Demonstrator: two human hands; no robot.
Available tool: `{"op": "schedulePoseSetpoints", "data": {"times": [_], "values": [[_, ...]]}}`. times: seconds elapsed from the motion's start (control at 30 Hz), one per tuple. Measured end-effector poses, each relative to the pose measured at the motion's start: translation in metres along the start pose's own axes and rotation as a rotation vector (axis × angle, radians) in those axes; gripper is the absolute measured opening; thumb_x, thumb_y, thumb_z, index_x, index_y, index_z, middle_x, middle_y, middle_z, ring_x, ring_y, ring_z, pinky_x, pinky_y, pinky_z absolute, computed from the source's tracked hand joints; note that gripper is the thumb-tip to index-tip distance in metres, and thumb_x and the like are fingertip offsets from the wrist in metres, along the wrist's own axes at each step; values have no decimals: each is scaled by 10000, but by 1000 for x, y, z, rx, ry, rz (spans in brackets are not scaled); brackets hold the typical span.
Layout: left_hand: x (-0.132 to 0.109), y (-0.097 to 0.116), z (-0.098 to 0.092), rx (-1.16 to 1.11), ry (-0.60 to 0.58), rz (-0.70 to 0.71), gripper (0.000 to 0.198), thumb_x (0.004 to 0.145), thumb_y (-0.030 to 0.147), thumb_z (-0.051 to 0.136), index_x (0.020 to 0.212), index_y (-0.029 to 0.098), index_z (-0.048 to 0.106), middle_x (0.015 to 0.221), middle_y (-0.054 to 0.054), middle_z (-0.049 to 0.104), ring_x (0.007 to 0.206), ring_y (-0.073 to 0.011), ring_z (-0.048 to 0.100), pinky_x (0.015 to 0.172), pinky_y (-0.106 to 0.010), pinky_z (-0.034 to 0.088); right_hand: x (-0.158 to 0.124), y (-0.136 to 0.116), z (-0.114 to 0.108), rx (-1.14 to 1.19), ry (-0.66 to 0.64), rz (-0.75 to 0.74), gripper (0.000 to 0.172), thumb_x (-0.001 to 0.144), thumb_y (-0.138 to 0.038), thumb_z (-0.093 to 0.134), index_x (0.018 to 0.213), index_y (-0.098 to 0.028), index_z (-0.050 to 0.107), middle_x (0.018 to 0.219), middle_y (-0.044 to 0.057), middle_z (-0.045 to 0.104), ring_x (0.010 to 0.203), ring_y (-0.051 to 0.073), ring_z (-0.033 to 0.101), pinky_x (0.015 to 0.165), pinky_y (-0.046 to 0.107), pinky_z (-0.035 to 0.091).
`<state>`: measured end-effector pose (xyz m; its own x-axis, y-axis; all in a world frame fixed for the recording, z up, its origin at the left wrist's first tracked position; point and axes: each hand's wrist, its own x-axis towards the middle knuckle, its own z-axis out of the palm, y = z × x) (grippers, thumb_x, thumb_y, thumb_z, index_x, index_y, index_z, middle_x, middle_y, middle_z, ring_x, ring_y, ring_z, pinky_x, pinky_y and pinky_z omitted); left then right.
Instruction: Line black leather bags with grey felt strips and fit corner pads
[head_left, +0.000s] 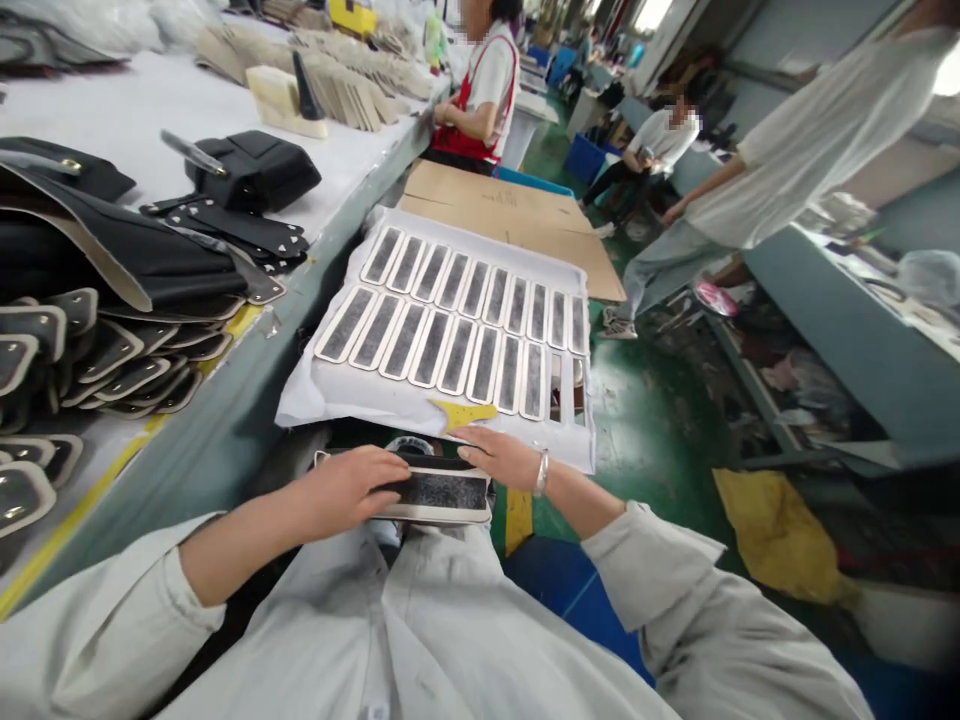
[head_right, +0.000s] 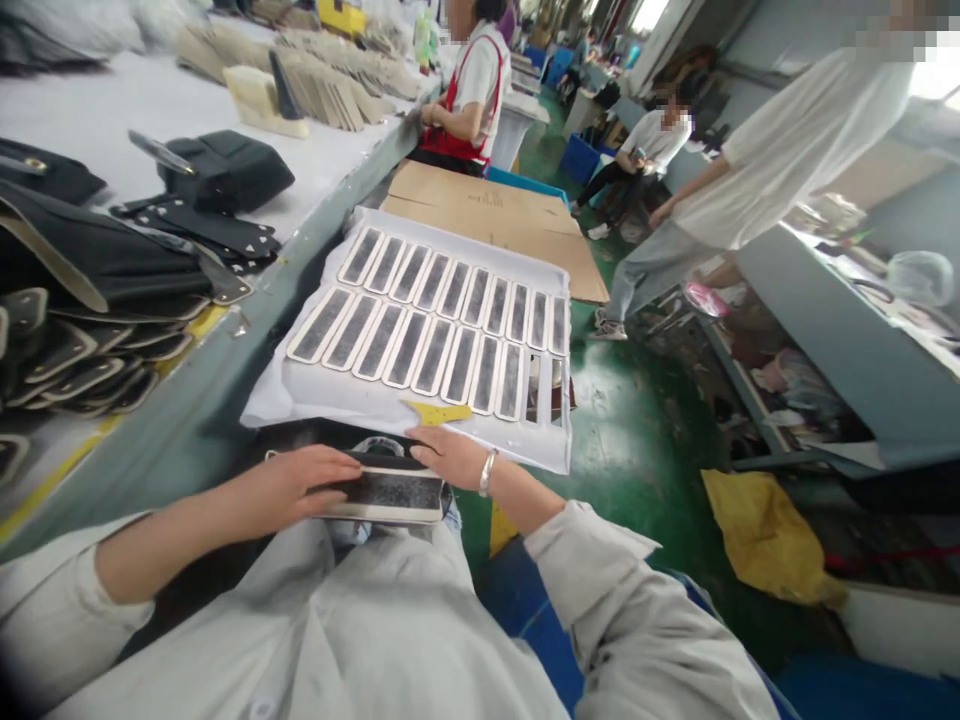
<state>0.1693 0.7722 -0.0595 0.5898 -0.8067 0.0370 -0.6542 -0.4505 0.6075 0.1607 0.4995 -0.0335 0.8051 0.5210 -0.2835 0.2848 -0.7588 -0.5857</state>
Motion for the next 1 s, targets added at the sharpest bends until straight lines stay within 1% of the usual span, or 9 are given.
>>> {"op": "schedulePoseSetpoints", "data": {"times": [0.07, 0.17, 0.27, 0.33, 0.47, 0.6, 0.7, 0.87, 1.0], "values": [[0, 20, 25, 40, 90, 110, 259, 866, 290, 510, 1045, 192, 669, 1085, -74, 666, 987, -200, 584, 899, -342, 441, -27, -12, 14, -72, 230, -80, 398, 877, -335, 474, 1237, -180, 542, 1299, 95, 517, 1226, 212, 443, 1071, 410, 306], [-3, 32, 53, 123, 264, 134, 216, 879, 273, 503, 939, 219, 704, 1047, -61, 675, 980, -225, 562, 879, -407, 443, -66, -21, 48, -157, 419, -115, 319, 807, -342, 598, 1103, -225, 623, 1298, 79, 515, 1261, 236, 396, 1083, 467, 259], [-9, 34, 66, 168, 359, 149, 201, 871, 241, 517, 946, 236, 703, 1066, -51, 667, 1041, -256, 513, 891, -442, 440, -82, -18, 81, -172, 603, -100, 134, 831, -291, 586, 901, -251, 693, 1219, 45, 576, 1257, 220, 400, 1085, 465, 255], [-10, 36, 70, 194, 380, 157, 202, 869, 216, 515, 950, 226, 700, 1075, -58, 661, 1061, -264, 493, 904, -452, 438, -81, -14, 94, -167, 708, -86, 133, 844, -267, 572, 832, -254, 703, 1166, 34, 609, 1240, 210, 420, 1085, 461, 261], [-10, 42, 74, 218, 400, 128, 197, 867, 194, 513, 921, 205, 703, 1080, -69, 658, 1075, -258, 485, 937, -456, 420, -77, -13, 100, -202, 777, -70, 147, 845, -265, 563, 804, -258, 704, 1166, 24, 611, 1248, 219, 412, 1087, 475, 258], [-8, 50, 76, 236, 434, 42, 174, 853, 207, 542, 862, 236, 714, 1056, -26, 675, 1056, -269, 500, 966, -522, 367, -76, -16, 102, -241, 824, -70, 154, 841, -248, 552, 798, -255, 700, 1192, 27, 595, 1260, 222, 395, 1087, 475, 262], [-7, 54, 77, 248, 443, 14, 187, 857, 214, 532, 855, 247, 716, 1044, -15, 681, 1047, -266, 510, 973, -533, 355, -74, -18, 109, -281, 878, -27, 152, 831, -236, 551, 798, -260, 697, 1227, 30, 567, 1264, 231, 387, 1079, 481, 275], [-8, 51, 82, 307, 484, 54, 186, 845, 173, 541, 907, 230, 706, 1074, -21, 672, 1084, -263, 491, 1001, -528, 346, -73, -20, 120, -375, 965, -16, 139, 810, -209, 559, 776, -258, 685, 1218, 40, 568, 1254, 237, 398, 1069, 482, 286], [-12, 46, 86, 322, 499, 112, 186, 838, 148, 549, 934, 213, 694, 1093, -26, 667, 1103, -264, 478, 1000, -532, 355, -75, -18, 124, -386, 963, -7, 130, 811, -223, 564, 792, -278, 680, 1206, 17, 577, 1240, 230, 412, 1070, 484, 283]]}}
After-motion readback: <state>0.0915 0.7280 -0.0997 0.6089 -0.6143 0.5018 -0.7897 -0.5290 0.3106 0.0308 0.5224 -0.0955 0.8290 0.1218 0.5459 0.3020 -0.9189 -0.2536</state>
